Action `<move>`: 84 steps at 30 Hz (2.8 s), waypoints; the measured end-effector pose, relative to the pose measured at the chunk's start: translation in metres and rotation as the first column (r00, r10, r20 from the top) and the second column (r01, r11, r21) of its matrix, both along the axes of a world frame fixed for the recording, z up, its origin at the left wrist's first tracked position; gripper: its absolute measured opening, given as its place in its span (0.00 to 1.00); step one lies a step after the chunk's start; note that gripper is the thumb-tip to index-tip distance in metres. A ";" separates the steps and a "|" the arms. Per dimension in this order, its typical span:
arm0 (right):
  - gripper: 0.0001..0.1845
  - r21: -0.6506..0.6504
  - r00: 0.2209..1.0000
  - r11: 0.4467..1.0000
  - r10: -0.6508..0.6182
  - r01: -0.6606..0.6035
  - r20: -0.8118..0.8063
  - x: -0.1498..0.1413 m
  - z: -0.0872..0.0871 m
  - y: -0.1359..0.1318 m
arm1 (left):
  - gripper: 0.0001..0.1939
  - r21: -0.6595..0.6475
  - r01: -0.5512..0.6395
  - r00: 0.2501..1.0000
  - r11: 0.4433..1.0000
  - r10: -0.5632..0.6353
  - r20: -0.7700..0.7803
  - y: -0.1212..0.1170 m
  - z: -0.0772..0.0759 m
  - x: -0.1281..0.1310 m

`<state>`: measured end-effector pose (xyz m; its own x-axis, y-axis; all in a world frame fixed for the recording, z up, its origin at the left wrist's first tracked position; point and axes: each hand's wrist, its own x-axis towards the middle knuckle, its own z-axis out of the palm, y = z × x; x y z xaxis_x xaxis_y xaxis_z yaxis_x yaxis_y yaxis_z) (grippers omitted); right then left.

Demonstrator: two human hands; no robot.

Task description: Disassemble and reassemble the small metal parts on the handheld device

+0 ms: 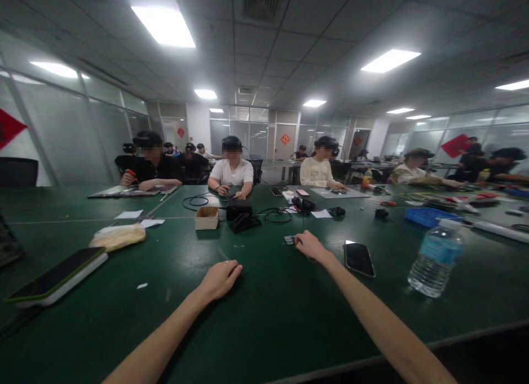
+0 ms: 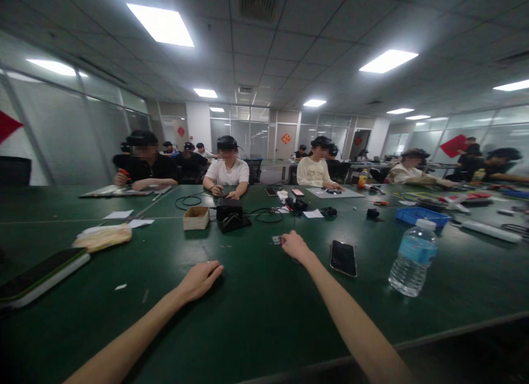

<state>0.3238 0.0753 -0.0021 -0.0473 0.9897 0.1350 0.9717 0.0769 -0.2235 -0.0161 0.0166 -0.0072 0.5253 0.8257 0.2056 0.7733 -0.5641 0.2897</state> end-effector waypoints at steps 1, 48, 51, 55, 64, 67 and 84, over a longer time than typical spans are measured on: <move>0.10 0.003 0.998 0.998 -0.056 0.056 0.017 0.016 -0.001 0.008 | 0.19 0.011 -0.003 1.000 1.000 0.003 -0.005 0.000 -0.002 0.001; 0.30 0.046 0.939 0.970 -0.242 0.238 0.243 0.112 -0.047 0.072 | 0.12 -0.004 0.032 0.998 0.999 -0.032 -0.047 -0.006 -0.001 0.004; 0.26 0.047 0.938 0.972 -0.235 0.230 0.254 0.112 -0.048 0.071 | 0.11 -0.008 0.032 0.998 0.999 -0.032 -0.050 -0.006 0.000 0.004; 0.30 0.050 0.938 0.973 -0.232 0.226 0.259 0.112 -0.049 0.072 | 0.11 -0.017 0.026 0.998 1.000 -0.027 -0.059 -0.007 0.001 0.005; 0.27 0.060 0.937 0.974 -0.228 0.220 0.264 0.114 -0.052 0.073 | 0.11 -0.015 0.025 0.998 1.000 -0.026 -0.064 -0.007 0.001 0.005; 0.30 0.064 0.936 0.973 -0.230 0.220 0.267 0.115 -0.052 0.074 | 0.10 -0.014 0.012 0.997 1.000 -0.013 -0.081 -0.007 0.001 0.005; 0.35 0.036 0.933 0.968 -0.249 0.248 0.260 0.110 -0.050 0.072 | 0.08 0.006 0.028 0.997 1.000 -0.027 -0.076 -0.007 0.000 0.004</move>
<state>0.4337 0.1475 -0.0518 0.1660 0.9741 0.1537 0.9840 -0.1739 0.0397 -0.0121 0.0095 -0.0069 0.5623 0.8094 0.1696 0.7770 -0.5873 0.2266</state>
